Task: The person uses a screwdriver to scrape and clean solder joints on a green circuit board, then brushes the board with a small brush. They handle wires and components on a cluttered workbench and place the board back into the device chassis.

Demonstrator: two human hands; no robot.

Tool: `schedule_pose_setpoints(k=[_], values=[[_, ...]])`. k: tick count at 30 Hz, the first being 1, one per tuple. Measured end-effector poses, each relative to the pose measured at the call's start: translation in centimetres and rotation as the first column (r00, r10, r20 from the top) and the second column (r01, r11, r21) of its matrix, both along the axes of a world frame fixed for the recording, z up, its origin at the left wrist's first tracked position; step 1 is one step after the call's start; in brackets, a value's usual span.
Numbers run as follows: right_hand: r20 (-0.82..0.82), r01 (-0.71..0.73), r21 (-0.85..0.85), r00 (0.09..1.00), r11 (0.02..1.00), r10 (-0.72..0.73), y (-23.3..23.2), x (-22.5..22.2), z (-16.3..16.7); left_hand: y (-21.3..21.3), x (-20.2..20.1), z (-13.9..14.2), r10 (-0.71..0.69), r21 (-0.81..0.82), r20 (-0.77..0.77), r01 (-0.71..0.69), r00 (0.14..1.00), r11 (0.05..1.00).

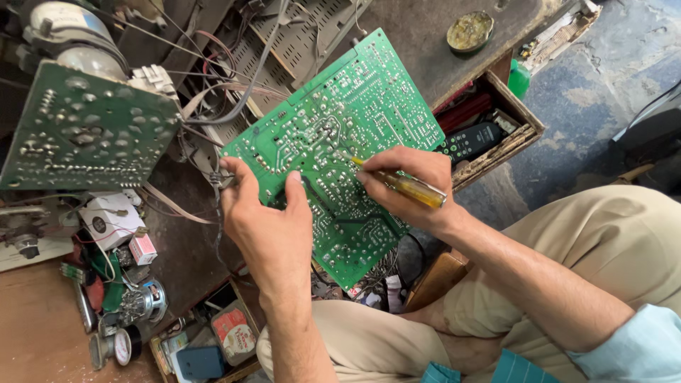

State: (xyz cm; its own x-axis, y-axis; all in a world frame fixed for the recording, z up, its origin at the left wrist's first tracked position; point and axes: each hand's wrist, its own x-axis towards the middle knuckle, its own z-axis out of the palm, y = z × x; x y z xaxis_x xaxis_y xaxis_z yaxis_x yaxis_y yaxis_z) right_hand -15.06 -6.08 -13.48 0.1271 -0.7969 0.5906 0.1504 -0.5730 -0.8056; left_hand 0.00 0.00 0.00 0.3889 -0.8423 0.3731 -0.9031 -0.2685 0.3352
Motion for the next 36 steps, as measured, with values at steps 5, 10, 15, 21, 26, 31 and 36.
schedule_pose_setpoints(k=[5, 10, 15, 21, 26, 31, 36], values=[[0.034, 0.107, 0.136, 0.993, 0.985, -0.113, -0.6, 0.5, -0.5, 0.5, -0.5, -0.1, 0.014, 0.003, -0.009, -0.014, 1.000, 1.000], [-0.005, -0.004, 0.053, 1.000, 0.999, 0.005, -0.6, -0.4, -0.5, 0.8, -0.5, -0.7, -0.082, -0.095, 0.098, 0.091, 0.992, 0.991], [0.071, -0.053, 0.157, 0.997, 0.986, 0.042, -0.3, 0.4, -1.2, 0.9, -0.7, -0.9, 0.000, -0.053, 0.007, 0.001, 1.000, 0.999], [0.317, -0.217, 0.363, 0.943, 0.906, 0.100, -1.4, 0.6, -2.5, 0.9, -1.3, -0.5, 0.088, -0.001, -0.049, -0.088, 0.995, 0.996], [0.466, -0.332, 0.369, 0.874, 0.868, 0.136, -2.5, 0.1, -2.3, 0.9, -1.3, -0.7, 0.029, -0.058, -0.012, -0.030, 1.000, 0.998], [0.219, -0.206, 0.361, 0.967, 0.909, 0.132, -2.3, -0.2, -1.4, 1.1, -1.2, -1.0, 0.021, -0.063, -0.014, -0.022, 1.000, 0.998], [0.169, -0.183, 0.398, 0.978, 0.899, 0.124, -2.3, -0.2, -0.9, 1.1, -1.1, -1.1, 0.015, -0.060, -0.008, -0.015, 1.000, 0.998]])
